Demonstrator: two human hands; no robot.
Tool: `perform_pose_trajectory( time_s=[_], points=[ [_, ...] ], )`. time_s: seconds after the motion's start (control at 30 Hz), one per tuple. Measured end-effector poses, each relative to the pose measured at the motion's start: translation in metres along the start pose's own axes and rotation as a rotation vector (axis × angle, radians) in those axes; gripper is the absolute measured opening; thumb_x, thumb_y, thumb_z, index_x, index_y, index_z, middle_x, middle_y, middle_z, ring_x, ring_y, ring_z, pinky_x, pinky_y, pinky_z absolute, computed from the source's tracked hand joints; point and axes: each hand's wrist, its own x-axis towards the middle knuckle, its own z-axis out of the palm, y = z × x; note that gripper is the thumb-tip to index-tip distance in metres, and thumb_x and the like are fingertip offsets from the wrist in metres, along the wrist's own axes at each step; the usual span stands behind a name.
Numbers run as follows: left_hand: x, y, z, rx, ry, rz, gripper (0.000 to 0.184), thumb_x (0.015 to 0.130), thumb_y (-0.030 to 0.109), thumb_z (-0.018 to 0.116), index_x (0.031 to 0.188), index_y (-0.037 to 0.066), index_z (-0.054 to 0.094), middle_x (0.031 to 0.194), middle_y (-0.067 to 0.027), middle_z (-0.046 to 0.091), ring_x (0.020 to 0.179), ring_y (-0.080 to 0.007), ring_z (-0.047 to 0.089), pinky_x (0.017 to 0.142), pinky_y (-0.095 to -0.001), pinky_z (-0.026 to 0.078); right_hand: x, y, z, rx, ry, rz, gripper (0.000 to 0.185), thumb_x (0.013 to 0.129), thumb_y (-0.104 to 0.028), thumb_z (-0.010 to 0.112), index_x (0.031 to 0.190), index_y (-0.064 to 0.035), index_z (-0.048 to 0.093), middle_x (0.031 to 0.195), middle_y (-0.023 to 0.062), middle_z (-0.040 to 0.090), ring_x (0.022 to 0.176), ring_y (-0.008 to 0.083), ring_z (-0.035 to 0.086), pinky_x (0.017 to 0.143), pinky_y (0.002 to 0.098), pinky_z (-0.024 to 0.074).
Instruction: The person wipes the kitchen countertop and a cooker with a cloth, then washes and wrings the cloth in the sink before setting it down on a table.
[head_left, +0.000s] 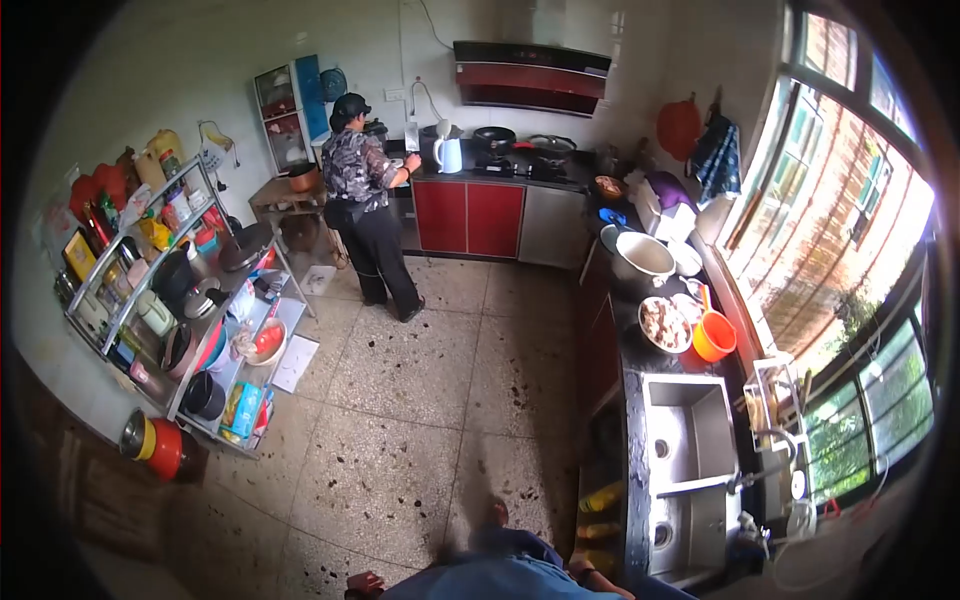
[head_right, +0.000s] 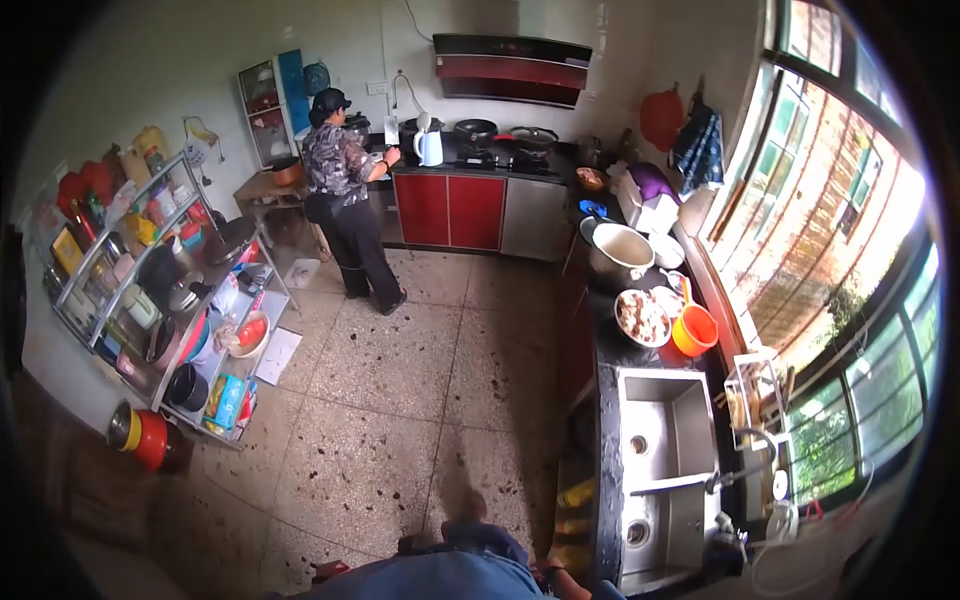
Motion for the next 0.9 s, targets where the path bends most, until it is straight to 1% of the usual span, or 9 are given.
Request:
perform_pose_trajectory(
  time_s=[0.1,0.13,0.2,0.33,0.57,0.67,0.73,0.83,0.9],
  points=[
    [0.04,0.059,-0.018,-0.272,0.253,-0.273,0.019,0.085,0.019,0.059,0.096,0.003,0.059,0.103,-0.016,0.065,0.099,-0.029,0.065,0.082,-0.041,0.056,0.085,0.044,-0.083,-0.027,-0.012,-0.266,0.015,0.078,-0.029,0.065,0.071,-0.0165,0.062,0.063,0.0039,0.056,0.053,0.0186,0.055,0.049,0.0371,0.0428],
    [0.056,0.073,-0.031,0.341,0.162,-0.08,0.019,0.083,0.015,0.062,0.093,-0.001,0.059,0.097,-0.0164,0.066,0.098,-0.0293,0.067,0.076,-0.0427,0.058,0.123,0.073,-0.107,0.205,-0.026,-0.2,0.014,0.078,-0.029,0.066,0.071,-0.0173,0.067,0.067,0.0051,0.063,0.056,0.0165,0.061,0.045,0.0368,0.0445],
    [0.111,0.1,-0.044,-1.016,0.397,-0.479,0.021,0.084,0.019,0.063,0.092,-0.001,0.06,0.097,-0.0157,0.066,0.091,-0.0306,0.068,0.067,-0.0422,0.057,0.162,0.07,-0.175,0.664,0.042,-0.005,0.01,0.086,-0.011,0.063,0.086,-0.001,0.065,0.08,0.0143,0.067,0.062,0.0275,0.065,0.046,0.0402,0.0498],
    [0.198,0.124,-0.082,-1.254,0.488,-0.615,0.024,0.087,0.022,0.063,0.095,-0.001,0.059,0.099,-0.0155,0.066,0.089,-0.0329,0.068,0.067,-0.0444,0.056,0.181,-0.049,-0.289,1.069,0.519,0.328,0.017,0.092,-0.02,0.063,0.096,-0.0032,0.064,0.079,0.0097,0.067,0.065,0.0224,0.067,0.046,0.0344,0.0521],
    [0.346,0.081,-0.167,-1.42,0.338,-0.867,0.015,0.09,0.015,0.054,0.094,0.001,0.057,0.097,-0.0153,0.064,0.086,-0.0373,0.067,0.066,-0.0488,0.054,0.257,-0.032,-0.313,0.832,0.372,0.415,0.028,0.091,-0.027,0.056,0.074,-0.0072,0.067,0.062,0.0071,0.064,0.049,0.0163,0.061,0.037,0.029,0.042],
    [0.39,0.088,-0.238,-1.137,0.213,-0.61,0.019,0.089,0.015,0.059,0.101,0.0,0.057,0.103,-0.0133,0.063,0.094,-0.0322,0.065,0.077,-0.0465,0.052,0.299,0.081,-0.251,-0.608,-0.137,0.247,0.034,0.087,-0.051,0.053,0.096,-0.024,0.071,0.102,-0.0053,0.069,0.095,0.0172,0.066,0.076,0.0387,0.0544],
    [0.446,0.094,-0.29,-1.231,0.401,-0.893,0.017,0.089,0.015,0.058,0.099,0.0,0.057,0.105,-0.014,0.061,0.1,-0.0315,0.065,0.079,-0.0455,0.052,0.269,-0.042,-0.297,-0.491,-0.132,0.339,0.028,0.085,-0.046,0.056,0.087,-0.0229,0.073,0.092,0.0003,0.072,0.09,0.0239,0.07,0.07,0.0438,0.0546],
    [0.535,0.083,-0.393,-1.492,-0.217,-0.203,0.021,0.084,0.025,0.051,0.081,0.006,0.06,0.081,-0.0119,0.064,0.068,-0.0258,0.06,0.059,-0.0418,0.047,0.281,-0.112,-0.339,0.283,0.19,0.749,0.022,0.082,-0.032,0.062,0.086,-0.0125,0.072,0.083,0.0029,0.069,0.079,0.0207,0.067,0.065,0.0388,0.054],
    [0.607,0.091,-0.438,-0.026,0.121,-0.292,0.018,0.079,0.021,0.066,0.088,0.005,0.064,0.079,-0.0104,0.068,0.065,-0.024,0.066,0.051,-0.0395,0.049,0.291,-0.187,-0.39,0.819,0.507,0.89,0.019,0.08,-0.023,0.067,0.085,-0.0055,0.071,0.077,0.0047,0.067,0.072,0.0186,0.065,0.062,0.0355,0.0536]
  ],
)
